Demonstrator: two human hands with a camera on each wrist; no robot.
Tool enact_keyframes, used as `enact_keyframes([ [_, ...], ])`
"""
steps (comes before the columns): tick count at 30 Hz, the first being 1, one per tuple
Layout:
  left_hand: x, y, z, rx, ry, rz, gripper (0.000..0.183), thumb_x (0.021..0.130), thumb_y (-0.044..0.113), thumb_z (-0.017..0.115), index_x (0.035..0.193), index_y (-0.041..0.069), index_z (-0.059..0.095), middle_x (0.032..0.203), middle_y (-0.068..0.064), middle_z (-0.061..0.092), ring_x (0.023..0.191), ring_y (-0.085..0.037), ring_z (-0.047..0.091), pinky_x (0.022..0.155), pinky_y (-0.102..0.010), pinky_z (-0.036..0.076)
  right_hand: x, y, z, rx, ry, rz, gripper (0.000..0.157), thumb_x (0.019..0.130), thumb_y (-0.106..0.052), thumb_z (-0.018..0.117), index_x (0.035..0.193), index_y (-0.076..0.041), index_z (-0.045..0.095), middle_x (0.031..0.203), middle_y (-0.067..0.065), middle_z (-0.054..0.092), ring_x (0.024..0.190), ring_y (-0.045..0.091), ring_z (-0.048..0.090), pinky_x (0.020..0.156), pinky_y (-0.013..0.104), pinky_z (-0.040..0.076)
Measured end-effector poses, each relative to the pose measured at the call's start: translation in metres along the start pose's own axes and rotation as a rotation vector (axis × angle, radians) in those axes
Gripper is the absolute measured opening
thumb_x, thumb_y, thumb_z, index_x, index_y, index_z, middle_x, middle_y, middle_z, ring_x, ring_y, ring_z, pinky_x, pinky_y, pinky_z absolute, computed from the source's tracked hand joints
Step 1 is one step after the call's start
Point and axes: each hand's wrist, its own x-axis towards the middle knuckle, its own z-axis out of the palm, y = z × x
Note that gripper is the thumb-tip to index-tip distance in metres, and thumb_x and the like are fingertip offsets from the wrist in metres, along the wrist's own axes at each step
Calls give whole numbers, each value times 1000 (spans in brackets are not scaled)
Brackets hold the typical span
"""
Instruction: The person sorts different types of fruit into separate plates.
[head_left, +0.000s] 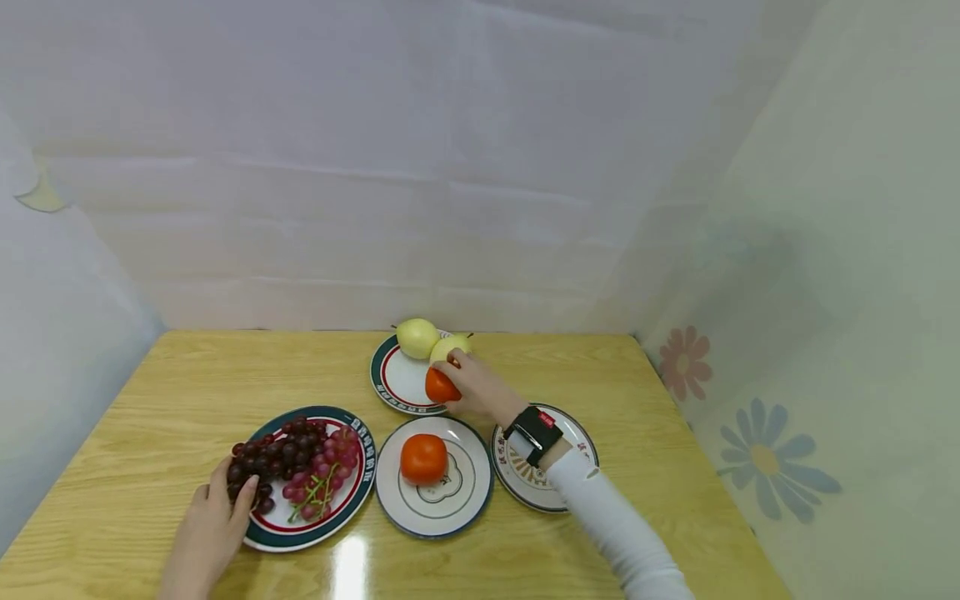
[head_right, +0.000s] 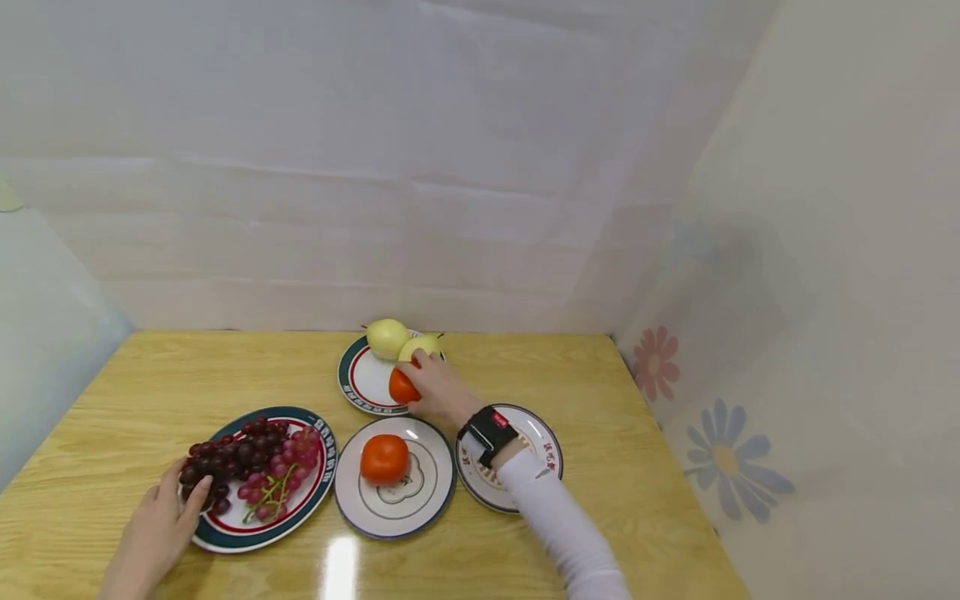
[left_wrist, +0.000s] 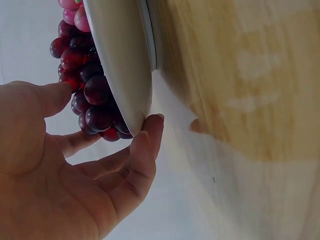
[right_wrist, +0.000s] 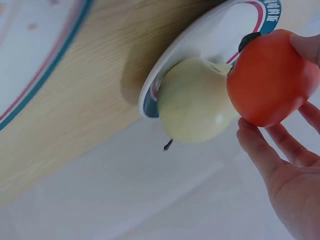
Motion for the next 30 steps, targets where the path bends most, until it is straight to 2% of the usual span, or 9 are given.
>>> enact_keyframes([
  [6, -4, 0, 0, -12, 0, -10, 84, 94, 58, 15, 142, -12, 10, 122, -47, 31, 109, -58, 39, 88, -66, 38, -49, -2, -5, -52, -21, -5, 62, 72, -29, 79, 126, -18, 51, 118, 10, 49, 101, 24, 50, 85, 36, 52],
  [13, -4, 0, -1, -16, -3, -20, 85, 93, 60, 14, 143, -9, 7, 124, -47, 29, 110, -59, 37, 89, -67, 38, -86, -17, 12, -34, -86, -46, 57, 74, -36, 75, 125, -23, 52, 117, 9, 50, 97, 19, 50, 75, 32, 55],
  [22, -5, 2, -1, -12, 6, -2, 80, 95, 55, 17, 143, -10, 9, 123, -47, 31, 109, -59, 39, 89, -67, 37, -99, -28, 27, -42, -95, -70, 58, 76, -40, 74, 127, -28, 49, 126, 6, 47, 104, 20, 49, 78, 33, 55],
  [30, -6, 2, -1, -8, 15, 3, 77, 97, 51, 18, 142, -10, 10, 123, -47, 31, 109, -59, 38, 89, -67, 37, -100, -33, 32, -59, -91, -124, 63, 75, -45, 73, 130, -28, 47, 123, 3, 46, 106, 20, 49, 77, 31, 55],
])
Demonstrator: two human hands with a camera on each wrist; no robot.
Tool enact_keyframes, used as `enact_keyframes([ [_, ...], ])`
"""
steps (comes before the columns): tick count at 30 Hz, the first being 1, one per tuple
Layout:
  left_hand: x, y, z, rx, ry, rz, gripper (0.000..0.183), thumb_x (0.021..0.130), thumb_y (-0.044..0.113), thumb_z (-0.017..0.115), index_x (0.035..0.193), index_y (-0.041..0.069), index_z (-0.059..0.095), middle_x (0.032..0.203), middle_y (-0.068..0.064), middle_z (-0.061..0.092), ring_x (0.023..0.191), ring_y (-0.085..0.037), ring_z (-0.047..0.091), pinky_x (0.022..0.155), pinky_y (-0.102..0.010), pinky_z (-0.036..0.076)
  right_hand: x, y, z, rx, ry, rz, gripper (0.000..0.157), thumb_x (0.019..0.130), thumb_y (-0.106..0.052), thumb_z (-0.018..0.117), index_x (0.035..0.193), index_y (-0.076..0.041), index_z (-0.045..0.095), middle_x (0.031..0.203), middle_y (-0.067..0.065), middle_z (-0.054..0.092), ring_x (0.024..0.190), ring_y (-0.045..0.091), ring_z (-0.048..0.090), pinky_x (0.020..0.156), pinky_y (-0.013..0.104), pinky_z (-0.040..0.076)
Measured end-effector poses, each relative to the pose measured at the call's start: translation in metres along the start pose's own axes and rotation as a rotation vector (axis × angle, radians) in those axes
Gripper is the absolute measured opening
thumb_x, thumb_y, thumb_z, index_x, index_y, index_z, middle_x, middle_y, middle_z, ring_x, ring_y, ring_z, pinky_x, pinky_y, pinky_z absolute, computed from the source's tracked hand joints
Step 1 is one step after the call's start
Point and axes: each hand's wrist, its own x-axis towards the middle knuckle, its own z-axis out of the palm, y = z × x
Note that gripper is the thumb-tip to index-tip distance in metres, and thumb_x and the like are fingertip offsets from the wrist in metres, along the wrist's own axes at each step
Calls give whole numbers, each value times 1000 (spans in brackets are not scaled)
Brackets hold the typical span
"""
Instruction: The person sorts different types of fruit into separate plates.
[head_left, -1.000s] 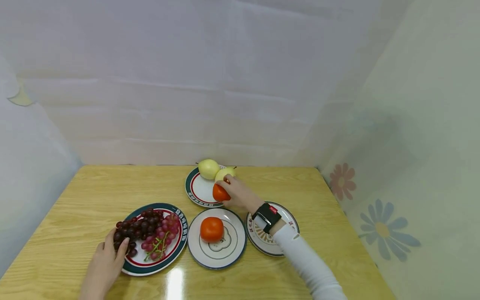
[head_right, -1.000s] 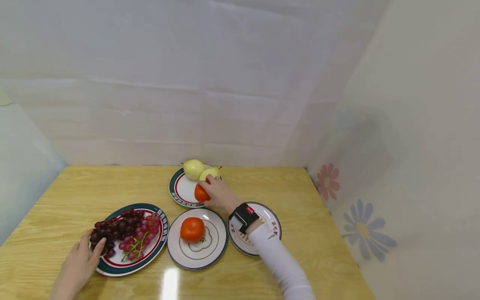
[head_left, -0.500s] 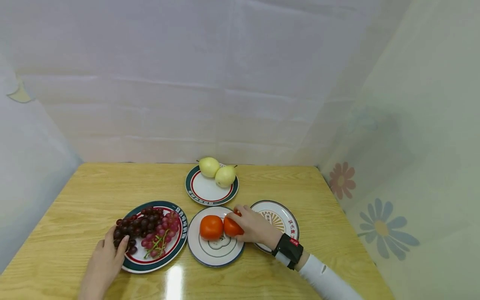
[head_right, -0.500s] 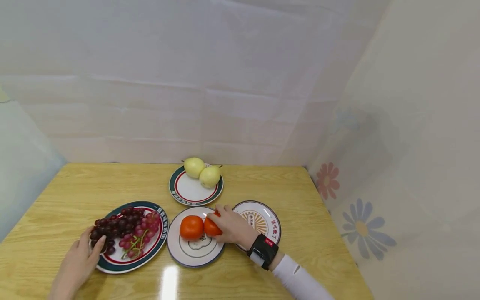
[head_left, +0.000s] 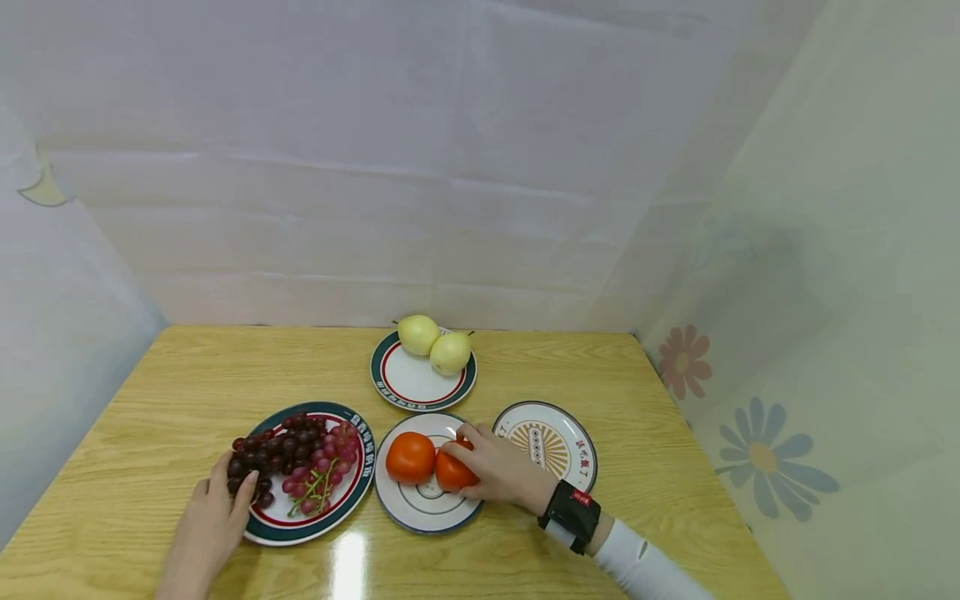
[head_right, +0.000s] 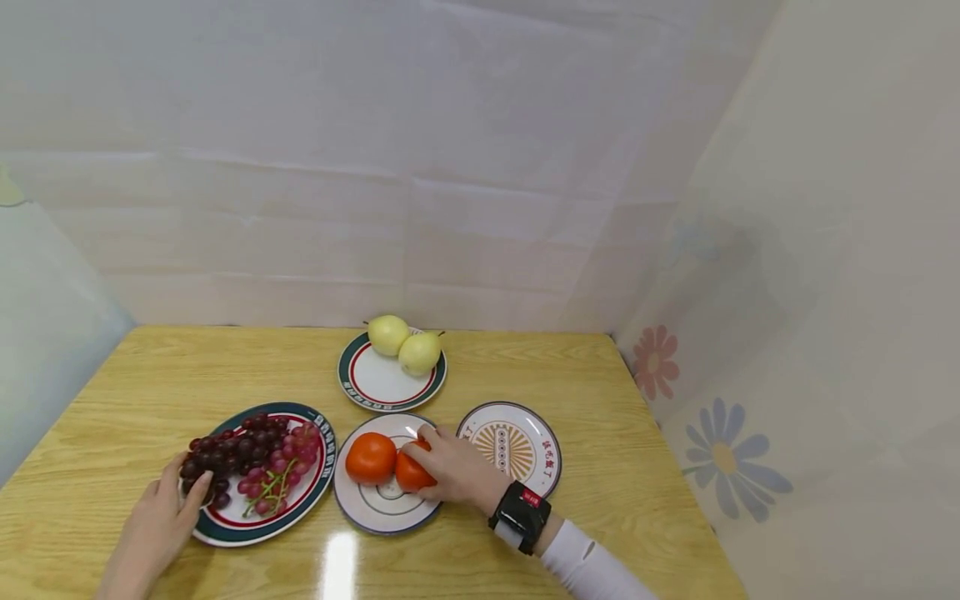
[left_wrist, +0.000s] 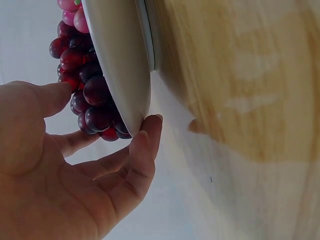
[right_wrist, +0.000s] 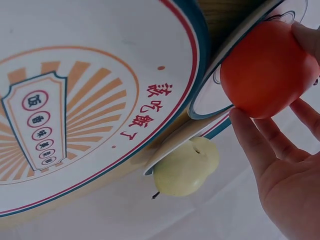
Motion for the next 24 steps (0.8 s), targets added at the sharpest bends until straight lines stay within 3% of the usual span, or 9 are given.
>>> enact_keyframes([
  [12, 1, -1, -1, 3, -21, -24, 84, 93, 59, 14, 143, -9, 8, 123, -47, 30, 109, -58, 39, 88, -67, 38, 8, 10, -9, 12, -2, 9, 58, 79, -56, 64, 128, -27, 50, 122, 3, 52, 102, 16, 52, 74, 29, 54],
  [16, 2, -1, -2, 1, -37, -30, 86, 93, 60, 14, 143, -9, 7, 123, -47, 30, 109, -58, 39, 88, -67, 39, 29, 27, -24, -9, 30, 84, 59, 83, -54, 60, 131, -22, 50, 126, 4, 51, 110, 19, 51, 81, 36, 54],
  [24, 2, -2, -2, 3, -34, -6, 86, 93, 60, 15, 142, -11, 9, 123, -48, 31, 109, -59, 39, 86, -67, 39, 85, 68, -40, 8, 205, 304, 59, 82, -40, 68, 131, -14, 49, 130, 12, 49, 114, 31, 49, 94, 45, 48],
])
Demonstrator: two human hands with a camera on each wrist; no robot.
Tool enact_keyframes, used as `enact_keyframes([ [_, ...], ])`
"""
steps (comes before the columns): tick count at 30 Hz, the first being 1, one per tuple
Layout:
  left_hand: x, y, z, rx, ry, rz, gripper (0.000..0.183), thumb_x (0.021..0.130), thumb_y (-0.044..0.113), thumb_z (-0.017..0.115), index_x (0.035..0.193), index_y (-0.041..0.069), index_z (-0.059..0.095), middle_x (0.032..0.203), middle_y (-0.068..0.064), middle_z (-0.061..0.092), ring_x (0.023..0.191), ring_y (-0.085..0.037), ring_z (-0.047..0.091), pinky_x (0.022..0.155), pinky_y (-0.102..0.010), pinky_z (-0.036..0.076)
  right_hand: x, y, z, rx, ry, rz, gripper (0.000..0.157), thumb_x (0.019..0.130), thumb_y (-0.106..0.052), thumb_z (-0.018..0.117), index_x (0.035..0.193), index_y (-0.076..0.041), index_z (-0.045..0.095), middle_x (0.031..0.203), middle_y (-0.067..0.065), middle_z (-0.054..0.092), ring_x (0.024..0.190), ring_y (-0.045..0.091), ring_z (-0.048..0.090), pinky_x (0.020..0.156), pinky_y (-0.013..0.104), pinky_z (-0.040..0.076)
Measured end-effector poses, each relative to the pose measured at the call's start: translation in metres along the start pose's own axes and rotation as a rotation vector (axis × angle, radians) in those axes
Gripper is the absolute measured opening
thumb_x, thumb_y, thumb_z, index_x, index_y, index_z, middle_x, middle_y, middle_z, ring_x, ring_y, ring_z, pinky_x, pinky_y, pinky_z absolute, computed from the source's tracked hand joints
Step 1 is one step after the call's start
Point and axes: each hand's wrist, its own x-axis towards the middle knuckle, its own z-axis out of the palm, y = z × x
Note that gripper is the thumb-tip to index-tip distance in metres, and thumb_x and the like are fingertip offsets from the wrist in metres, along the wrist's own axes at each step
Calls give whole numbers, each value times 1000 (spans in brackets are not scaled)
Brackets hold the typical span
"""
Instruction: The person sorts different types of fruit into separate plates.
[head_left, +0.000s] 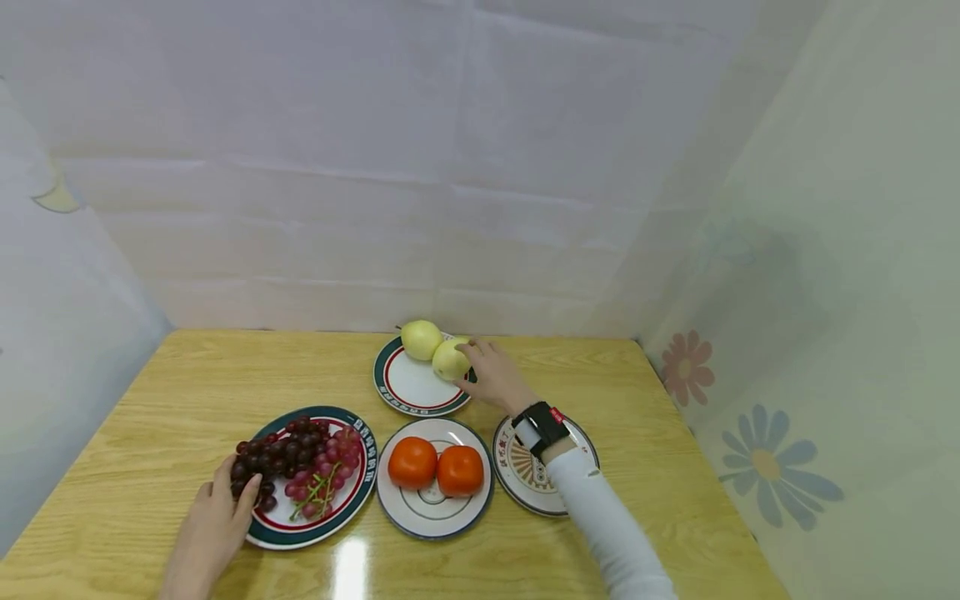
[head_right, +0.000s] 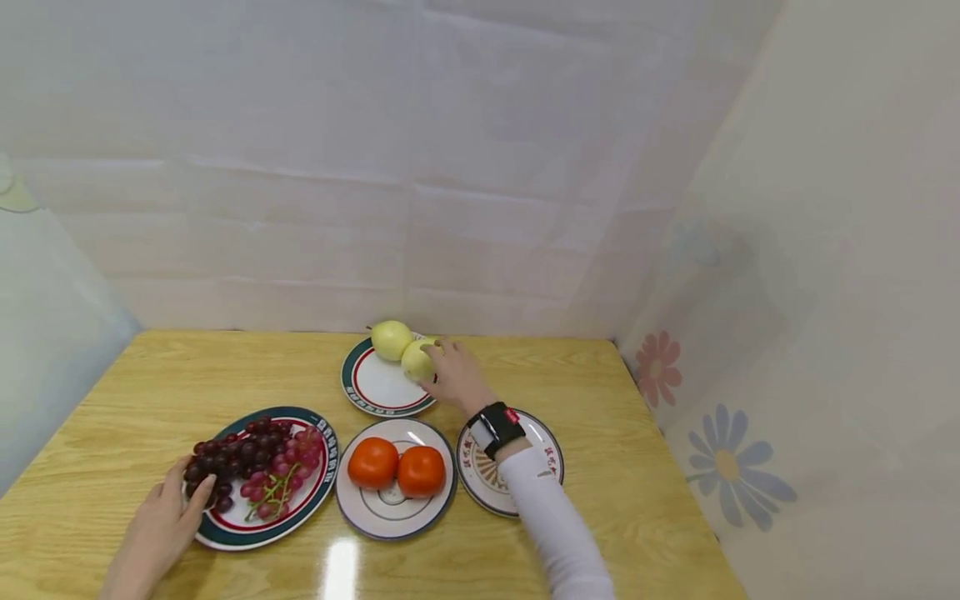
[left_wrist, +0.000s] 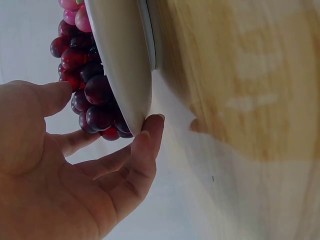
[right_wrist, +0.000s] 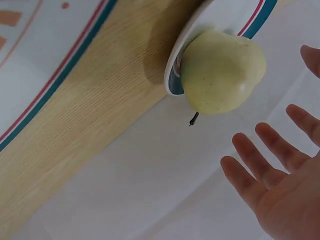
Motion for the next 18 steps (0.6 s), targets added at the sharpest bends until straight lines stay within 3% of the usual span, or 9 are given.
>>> enact_keyframes([
  [5, -1, 0, 0, -6, 14, 17, 86, 93, 59, 15, 142, -11, 10, 122, -48, 32, 108, -59, 40, 85, -66, 40, 26, -1, 9, 35, 0, 129, 65, 79, -43, 70, 134, -17, 47, 138, 14, 42, 118, 37, 46, 94, 52, 47],
  [11, -2, 3, -1, 13, 25, 30, 82, 95, 56, 19, 141, -12, 11, 119, -48, 34, 106, -59, 42, 84, -66, 41, 41, -2, 36, 19, -34, 241, 68, 78, -46, 69, 135, -20, 45, 142, 12, 38, 118, 37, 46, 94, 51, 47],
  [18, -2, 7, -1, 72, 63, 50, 79, 97, 51, 21, 140, -14, 14, 115, -50, 37, 102, -60, 44, 81, -64, 42, 45, -9, 49, 70, 23, 247, 68, 76, -39, 74, 133, -17, 45, 133, 13, 45, 105, 35, 55, 81, 48, 54],
])
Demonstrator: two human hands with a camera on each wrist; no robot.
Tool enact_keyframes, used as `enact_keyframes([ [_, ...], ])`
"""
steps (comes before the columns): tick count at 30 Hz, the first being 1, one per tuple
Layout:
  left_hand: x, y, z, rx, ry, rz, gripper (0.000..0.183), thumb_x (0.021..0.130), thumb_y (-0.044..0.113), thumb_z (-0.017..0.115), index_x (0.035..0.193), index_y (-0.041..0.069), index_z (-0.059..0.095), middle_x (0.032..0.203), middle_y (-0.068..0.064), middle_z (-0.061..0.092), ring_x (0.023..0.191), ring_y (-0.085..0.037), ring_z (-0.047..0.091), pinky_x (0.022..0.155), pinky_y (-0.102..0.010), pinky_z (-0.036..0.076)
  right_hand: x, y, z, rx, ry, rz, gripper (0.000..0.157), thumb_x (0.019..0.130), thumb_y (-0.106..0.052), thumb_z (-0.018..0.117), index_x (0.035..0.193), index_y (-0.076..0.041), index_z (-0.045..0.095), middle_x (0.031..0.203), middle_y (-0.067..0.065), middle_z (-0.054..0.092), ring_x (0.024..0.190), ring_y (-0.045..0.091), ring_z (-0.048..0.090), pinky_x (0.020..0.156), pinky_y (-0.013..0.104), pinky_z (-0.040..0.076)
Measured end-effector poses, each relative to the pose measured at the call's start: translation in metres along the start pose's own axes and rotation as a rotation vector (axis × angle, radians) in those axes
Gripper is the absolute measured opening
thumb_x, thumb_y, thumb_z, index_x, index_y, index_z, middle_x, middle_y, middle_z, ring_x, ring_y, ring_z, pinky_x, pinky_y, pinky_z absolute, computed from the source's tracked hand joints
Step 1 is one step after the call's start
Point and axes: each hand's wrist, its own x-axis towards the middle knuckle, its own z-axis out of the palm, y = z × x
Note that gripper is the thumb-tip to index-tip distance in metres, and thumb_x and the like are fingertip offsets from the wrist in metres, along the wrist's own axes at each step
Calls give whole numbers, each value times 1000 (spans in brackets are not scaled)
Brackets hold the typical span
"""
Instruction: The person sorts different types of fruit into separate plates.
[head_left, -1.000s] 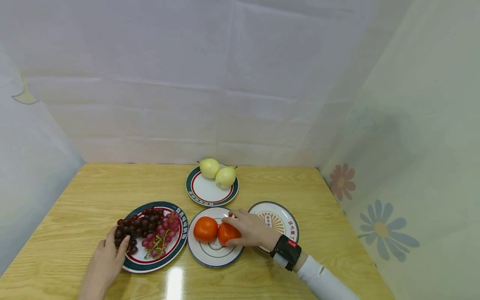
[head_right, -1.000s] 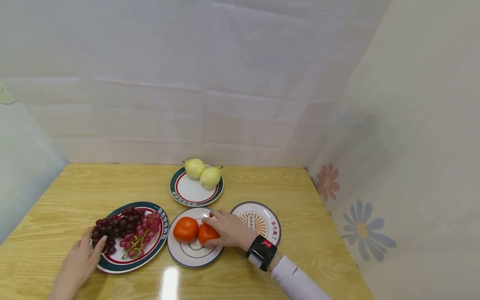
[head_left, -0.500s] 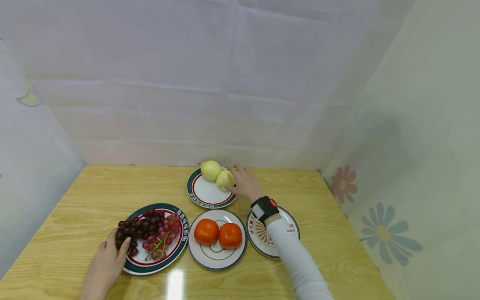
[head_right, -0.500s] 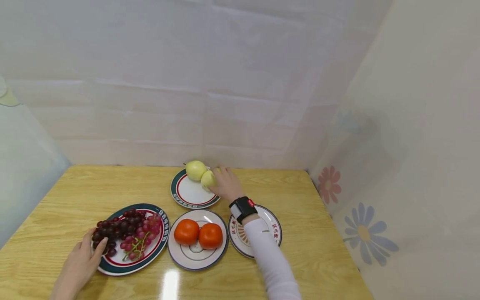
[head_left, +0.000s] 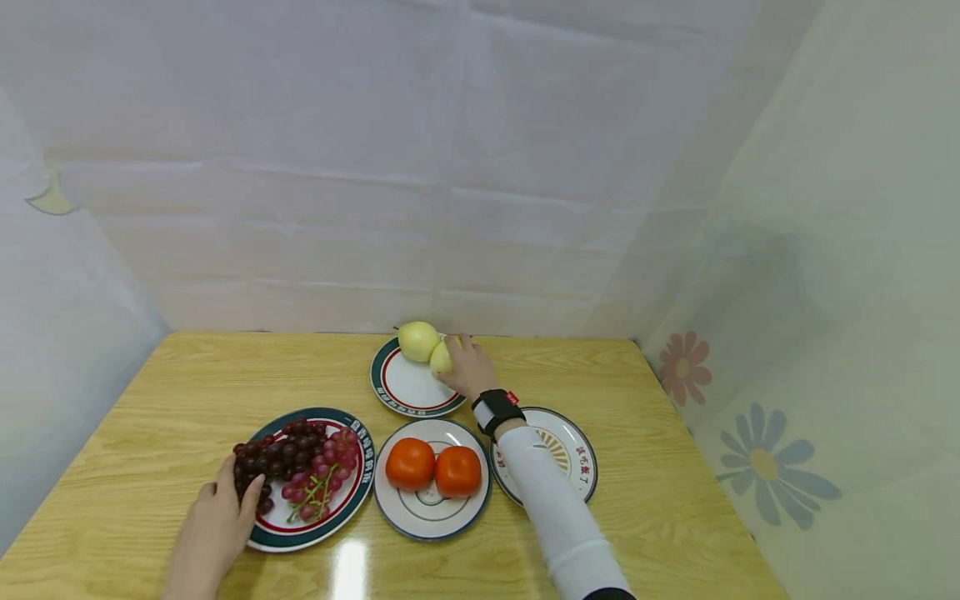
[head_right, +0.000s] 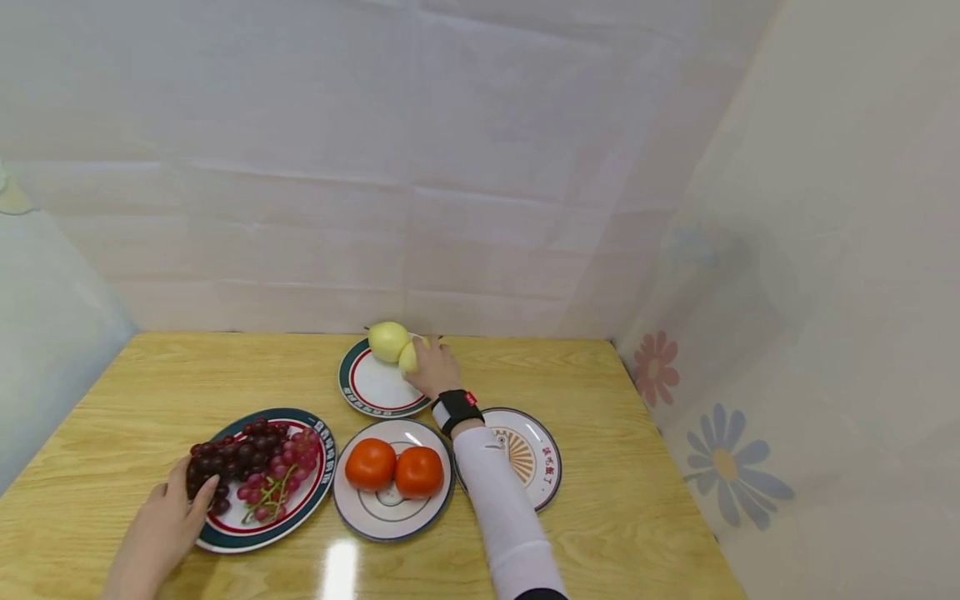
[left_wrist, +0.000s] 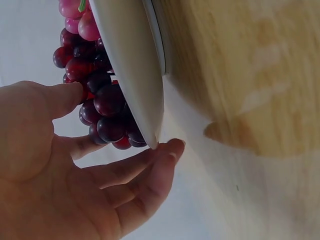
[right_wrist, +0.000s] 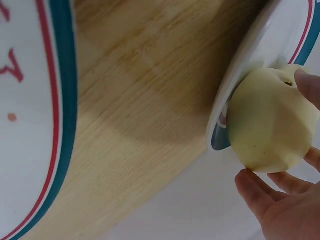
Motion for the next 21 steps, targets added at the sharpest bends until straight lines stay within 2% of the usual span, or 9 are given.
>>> enact_keyframes([
  [6, 5, 4, -2, 26, 31, 10, 79, 96, 53, 22, 141, -12, 16, 120, -49, 35, 102, -61, 41, 81, -65, 41, 0, 0, -3, 85, -18, 16, 66, 74, -31, 76, 131, -14, 47, 135, 15, 44, 109, 36, 52, 85, 49, 52],
  [10, 9, 7, -2, 34, 65, 30, 73, 98, 47, 26, 140, -12, 19, 122, -49, 34, 103, -62, 40, 83, -66, 40, -2, 6, -7, 120, -35, -3, 68, 72, -30, 78, 130, -10, 47, 134, 17, 45, 110, 35, 51, 90, 48, 50],
  [12, 10, 8, -3, 39, 62, 35, 74, 98, 48, 24, 140, -12, 19, 122, -50, 33, 103, -62, 41, 83, -67, 40, -6, 10, -13, 135, -26, -24, 70, 72, -29, 78, 130, -7, 47, 133, 18, 46, 109, 34, 52, 91, 46, 50],
  [16, 12, 10, -5, 46, 23, 21, 83, 95, 57, 13, 142, -11, 16, 124, -50, 30, 103, -63, 40, 82, -67, 40, -22, 18, -33, 162, 40, -58, 69, 69, -27, 78, 126, -2, 50, 126, 19, 51, 103, 31, 55, 87, 43, 52],
  [21, 13, 12, -6, 45, -3, -22, 86, 93, 61, 9, 142, -9, 13, 126, -48, 26, 106, -64, 36, 84, -69, 38, -56, 32, -62, 167, 81, -14, 68, 68, -27, 79, 125, -3, 51, 123, 19, 54, 99, 31, 58, 81, 43, 54],
])
